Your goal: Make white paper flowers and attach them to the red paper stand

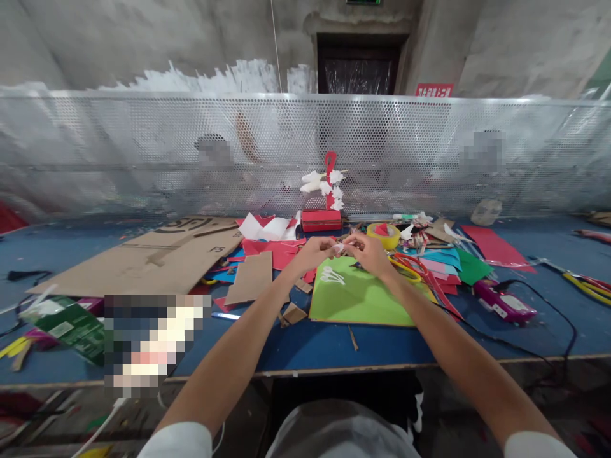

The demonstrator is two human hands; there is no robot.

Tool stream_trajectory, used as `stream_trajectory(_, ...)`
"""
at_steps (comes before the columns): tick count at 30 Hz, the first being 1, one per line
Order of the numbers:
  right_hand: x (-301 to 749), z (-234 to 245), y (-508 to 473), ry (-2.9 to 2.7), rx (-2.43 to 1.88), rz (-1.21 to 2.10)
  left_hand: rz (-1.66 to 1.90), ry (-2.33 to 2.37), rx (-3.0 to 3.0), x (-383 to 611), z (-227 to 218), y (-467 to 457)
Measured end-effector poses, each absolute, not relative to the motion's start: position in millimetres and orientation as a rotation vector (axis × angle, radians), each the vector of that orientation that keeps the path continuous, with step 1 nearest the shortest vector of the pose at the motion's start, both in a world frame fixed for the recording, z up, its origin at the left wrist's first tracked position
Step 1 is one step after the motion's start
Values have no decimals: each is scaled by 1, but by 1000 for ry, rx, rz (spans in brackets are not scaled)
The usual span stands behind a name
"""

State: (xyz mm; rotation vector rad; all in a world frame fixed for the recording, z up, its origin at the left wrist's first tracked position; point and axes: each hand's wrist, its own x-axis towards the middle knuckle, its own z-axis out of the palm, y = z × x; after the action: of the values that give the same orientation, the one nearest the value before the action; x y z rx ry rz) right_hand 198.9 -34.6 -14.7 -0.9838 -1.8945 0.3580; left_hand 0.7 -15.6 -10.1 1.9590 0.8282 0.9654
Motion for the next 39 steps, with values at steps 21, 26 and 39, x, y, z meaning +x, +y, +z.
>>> stream_trajectory(21, 203, -14, -38, -2030, -1042, 423, 946, 866, 2000, 0, -7, -18)
stream_trajectory(26, 198, -14, -40, -1982, -986, 376, 939, 863, 2001, -2, -8, -16)
stream_trajectory(39, 204, -20, -32, -2159, -1154, 36, 896, 931, 2097, -4, -14, -9)
